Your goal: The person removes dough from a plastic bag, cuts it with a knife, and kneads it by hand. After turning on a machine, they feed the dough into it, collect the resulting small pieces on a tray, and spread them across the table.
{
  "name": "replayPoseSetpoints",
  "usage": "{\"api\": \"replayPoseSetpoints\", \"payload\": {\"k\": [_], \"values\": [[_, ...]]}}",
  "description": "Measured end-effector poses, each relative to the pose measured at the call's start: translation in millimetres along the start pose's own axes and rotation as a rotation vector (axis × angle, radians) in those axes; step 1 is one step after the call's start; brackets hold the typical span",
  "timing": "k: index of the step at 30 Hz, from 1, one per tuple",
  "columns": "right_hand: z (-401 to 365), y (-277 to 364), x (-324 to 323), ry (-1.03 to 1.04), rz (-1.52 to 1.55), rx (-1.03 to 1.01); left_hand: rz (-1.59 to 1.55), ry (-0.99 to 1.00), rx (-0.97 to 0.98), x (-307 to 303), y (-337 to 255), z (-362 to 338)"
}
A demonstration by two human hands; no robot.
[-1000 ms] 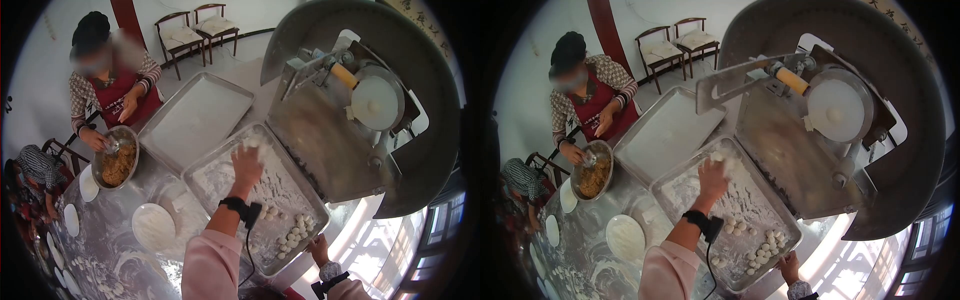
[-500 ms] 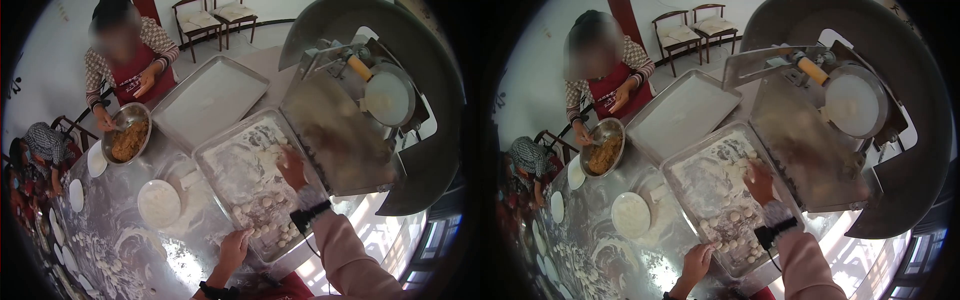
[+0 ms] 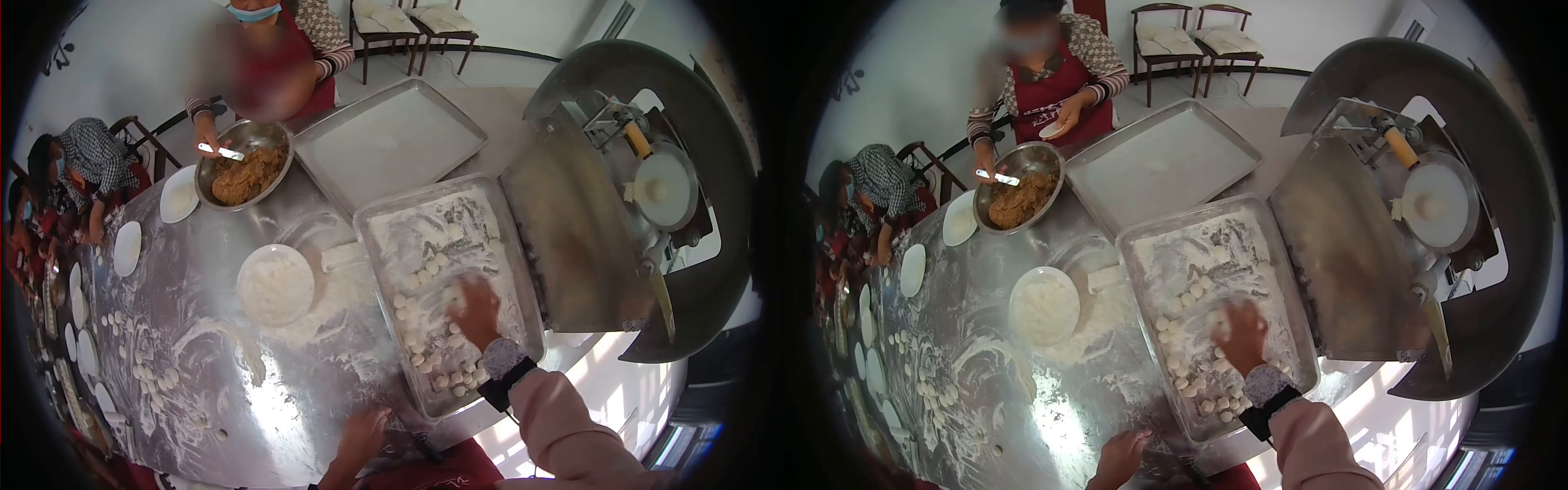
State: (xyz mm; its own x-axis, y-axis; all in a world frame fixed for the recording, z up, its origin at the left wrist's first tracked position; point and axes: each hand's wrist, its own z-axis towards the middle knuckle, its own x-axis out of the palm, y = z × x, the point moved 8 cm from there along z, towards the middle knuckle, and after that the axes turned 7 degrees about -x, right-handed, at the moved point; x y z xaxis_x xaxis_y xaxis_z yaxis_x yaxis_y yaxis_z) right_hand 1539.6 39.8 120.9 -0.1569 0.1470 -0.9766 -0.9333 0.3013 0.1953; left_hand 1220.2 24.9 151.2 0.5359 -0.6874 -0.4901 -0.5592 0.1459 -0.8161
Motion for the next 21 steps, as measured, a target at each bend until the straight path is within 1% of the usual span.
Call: {"api": "replayPoseSetpoints", "payload": {"k": [1, 2, 3, 4, 5, 6, 7, 9, 10, 11, 12, 13, 14, 15, 16, 17, 19, 20, 21], "values": [[-11.4, -32.3, -8.1, -0.105, 0.003, 0.401, 0.065, 0.0, -0.025, 2.5, 5.9, -10.9], [-10.5, -23.2, -7.0, -0.085, -0.014, 0.27, 0.068, -0.001, -0.03, 5.1, 9.4, -20.9], [-15.1, -17.9, -7.5, -0.089, -0.009, 0.269, 0.104, -0.01, -0.078, 7.0, 15.0, -26.8], [-16.4, 18.4, 8.0, 0.104, -0.018, -0.128, 0.139, -0.016, -0.126, 8.4, 20.6, -33.0], [-34.1, 52.5, 22.7, 0.299, -0.03, -0.526, 0.138, -0.014, -0.127, 10.0, 21.6, -41.2], [-30.9, 34.7, 23.2, 0.332, -0.083, -0.401, 0.134, 0.027, -0.11, 13.0, 19.6, -49.4], [-19.8, -2.1, 15.7, 0.246, 0.061, -0.013, 0.12, 0.049, -0.092, 17.9, 15.3, -52.5], [-13.0, -32.5, 2.4, 0.037, 0.077, 0.346, 0.116, 0.028, -0.138, 20.2, 18.0, -69.8], [-4.2, -26.6, 0.8, 0.033, 0.079, 0.342, 0.144, 0.036, -0.17, 17.2, 19.5, -75.8], [11.4, -3.5, 10.4, 0.142, 0.123, 0.147, 0.148, 0.03, -0.168, 14.8, 15.8, -80.0], [10.4, 20.2, 20.7, 0.259, 0.167, -0.043, 0.161, 0.06, -0.194, 13.9, 10.8, -87.9], [-2.2, 27.3, 23.1, 0.263, 0.169, -0.041, 0.169, 0.089, -0.22, 15.0, 8.9, -95.7], [-14.9, 46.7, 26.8, 0.305, 0.056, -0.218, 0.166, 0.08, -0.217, 20.2, 17.6, -101.7], [-30.2, 63.1, 30.2, 0.345, -0.063, -0.395, 0.194, 0.054, -0.144, 28.4, 28.8, -110.0], [-51.5, 61.4, 23.8, 0.42, -0.063, -0.514, 0.219, 0.028, -0.071, 27.7, 26.0, -112.4], [-54.4, 45.8, 22.9, 0.422, -0.071, -0.517, 0.212, 0.025, -0.068, 24.3, 28.7, -119.0], [-46.9, -20.0, 18.8, 0.287, -0.013, 0.067, 0.285, 0.04, -0.135, 9.2, 21.6, -128.3], [-55.7, -17.0, 25.5, 0.289, -0.009, 0.07, 0.288, 0.044, -0.137, 14.5, 28.3, -134.7], [-62.5, 9.1, 32.9, 0.285, 0.037, -0.074, 0.389, 0.004, -0.07, 21.2, 35.2, -141.7]]}}
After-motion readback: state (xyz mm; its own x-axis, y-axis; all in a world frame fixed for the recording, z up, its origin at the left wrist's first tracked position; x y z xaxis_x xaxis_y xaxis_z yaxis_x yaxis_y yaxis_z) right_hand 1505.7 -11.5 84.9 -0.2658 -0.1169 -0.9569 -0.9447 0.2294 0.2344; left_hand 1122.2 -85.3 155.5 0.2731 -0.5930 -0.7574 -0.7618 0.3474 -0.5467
